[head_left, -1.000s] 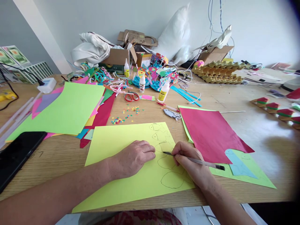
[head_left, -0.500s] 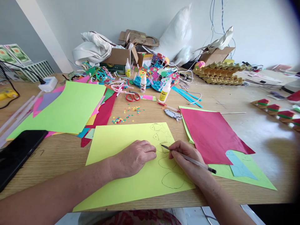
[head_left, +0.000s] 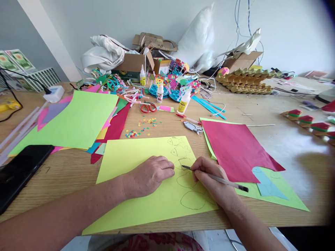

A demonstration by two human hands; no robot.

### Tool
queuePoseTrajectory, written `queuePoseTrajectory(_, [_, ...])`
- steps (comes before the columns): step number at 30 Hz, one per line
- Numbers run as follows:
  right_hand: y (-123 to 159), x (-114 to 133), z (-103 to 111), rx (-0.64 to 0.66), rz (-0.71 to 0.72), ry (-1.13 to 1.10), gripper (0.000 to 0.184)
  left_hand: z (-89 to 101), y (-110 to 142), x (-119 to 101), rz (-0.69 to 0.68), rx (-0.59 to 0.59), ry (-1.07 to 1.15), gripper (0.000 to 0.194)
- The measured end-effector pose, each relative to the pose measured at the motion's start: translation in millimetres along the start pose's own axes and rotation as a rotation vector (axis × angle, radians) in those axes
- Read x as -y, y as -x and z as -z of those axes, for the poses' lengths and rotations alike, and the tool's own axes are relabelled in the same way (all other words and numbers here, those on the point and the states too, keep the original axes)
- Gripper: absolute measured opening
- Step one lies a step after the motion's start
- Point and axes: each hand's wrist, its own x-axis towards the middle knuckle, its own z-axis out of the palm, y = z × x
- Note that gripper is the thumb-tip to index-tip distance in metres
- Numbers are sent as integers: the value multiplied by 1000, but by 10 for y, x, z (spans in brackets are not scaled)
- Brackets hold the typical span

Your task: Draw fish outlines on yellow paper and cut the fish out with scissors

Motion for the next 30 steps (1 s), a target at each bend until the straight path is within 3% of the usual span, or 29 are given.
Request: queuePoseTrajectory(30, [17, 11, 42, 33, 41, -2, 9, -12, -2, 9, -14, -21, 0, 24])
